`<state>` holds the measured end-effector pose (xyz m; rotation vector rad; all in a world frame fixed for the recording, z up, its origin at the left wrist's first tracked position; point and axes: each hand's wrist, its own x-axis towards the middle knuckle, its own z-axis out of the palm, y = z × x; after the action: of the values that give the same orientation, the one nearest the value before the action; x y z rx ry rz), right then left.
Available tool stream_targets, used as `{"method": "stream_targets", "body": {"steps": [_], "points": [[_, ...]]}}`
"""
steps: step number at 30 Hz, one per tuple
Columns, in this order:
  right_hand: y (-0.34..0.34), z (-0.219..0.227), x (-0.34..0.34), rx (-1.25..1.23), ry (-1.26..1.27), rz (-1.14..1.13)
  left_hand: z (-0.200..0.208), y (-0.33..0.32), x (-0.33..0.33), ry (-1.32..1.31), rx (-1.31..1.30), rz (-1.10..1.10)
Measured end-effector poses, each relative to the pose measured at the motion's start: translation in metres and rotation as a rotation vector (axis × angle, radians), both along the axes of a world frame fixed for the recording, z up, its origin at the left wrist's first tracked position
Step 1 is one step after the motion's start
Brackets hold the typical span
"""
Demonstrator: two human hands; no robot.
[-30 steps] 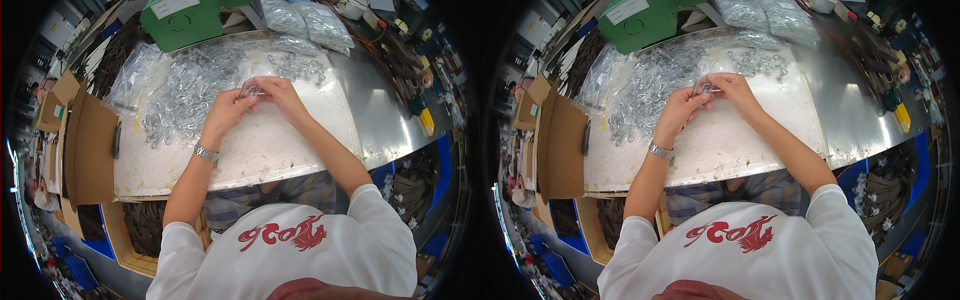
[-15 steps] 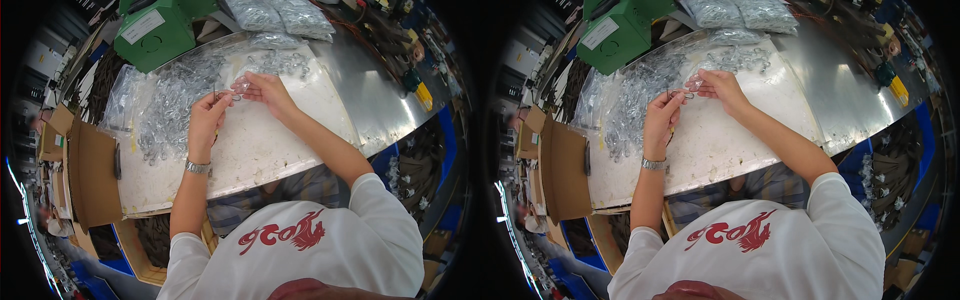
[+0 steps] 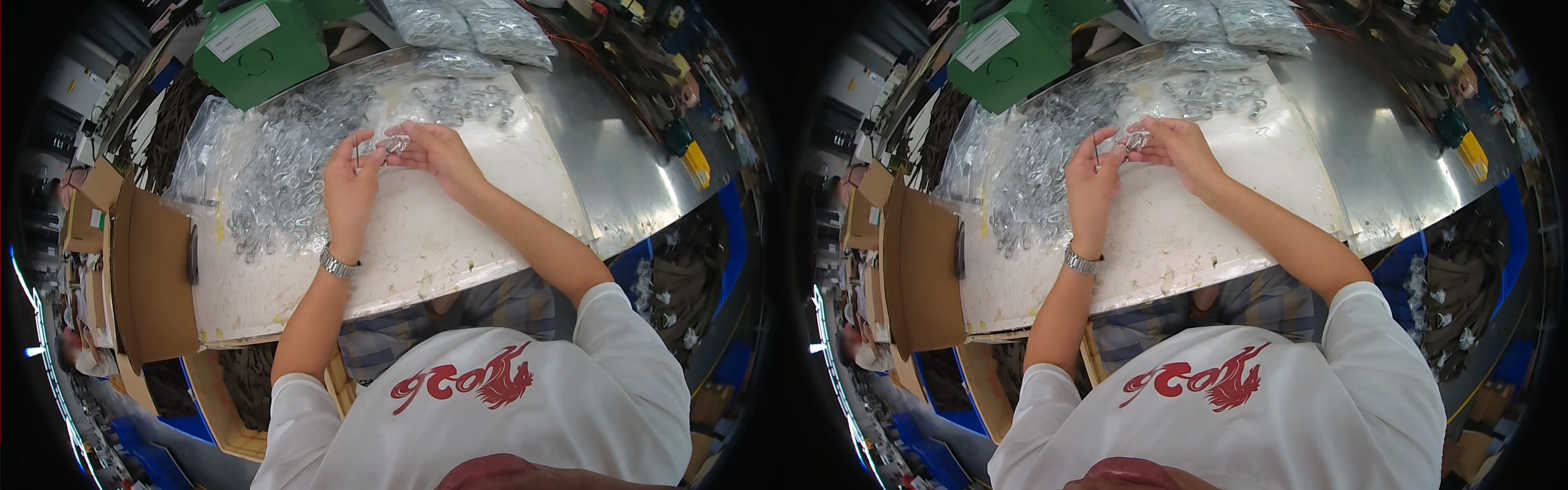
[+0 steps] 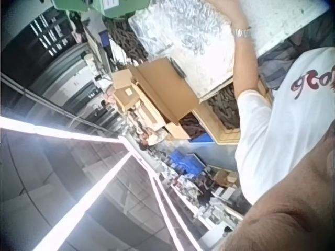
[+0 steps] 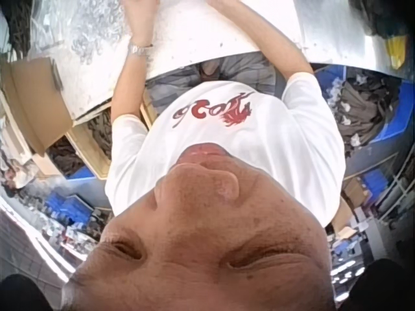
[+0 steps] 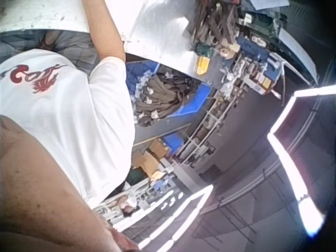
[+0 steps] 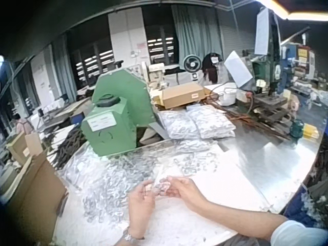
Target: The person is assembling small metal hardware parts, likely hooks or fasteners, by connecting them by hand on a workshop table.
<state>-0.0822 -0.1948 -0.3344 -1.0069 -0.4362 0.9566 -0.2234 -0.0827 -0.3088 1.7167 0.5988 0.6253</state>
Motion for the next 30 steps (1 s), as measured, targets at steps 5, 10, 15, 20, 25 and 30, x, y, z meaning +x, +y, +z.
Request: {"method": "stream_targets", "body": {"steps": [5, 10, 15, 20, 25, 30], "points": [[0.005, -0.012, -0.01, 0.039, 0.042, 0.045, -0.005, -0.007, 0.007, -0.029, 0.126, -0.024], [0.005, -0.016, -0.006, 0.083, -0.04, 0.143, -0.002, -0.002, 0.006, -0.046, 0.049, -0.065], [0.006, -0.001, -0.003, 0.114, -0.235, 0.101, 0.002, 0.029, -0.004, 0.09, -0.13, -0.225], [-0.004, 0.017, 0.004, 0.045, -0.408, 0.129, 0.019, 0.043, -0.018, 0.028, -0.335, -0.357], [-0.006, 0.025, 0.002, 0.049, -0.487, 0.328, 0.016, 0.053, -0.021, -0.029, -0.455, -0.364], [-0.006, 0.022, 0.003, -0.061, -0.45, 0.35, 0.006, 0.041, -0.011, 0.001, -0.396, -0.349]]}}
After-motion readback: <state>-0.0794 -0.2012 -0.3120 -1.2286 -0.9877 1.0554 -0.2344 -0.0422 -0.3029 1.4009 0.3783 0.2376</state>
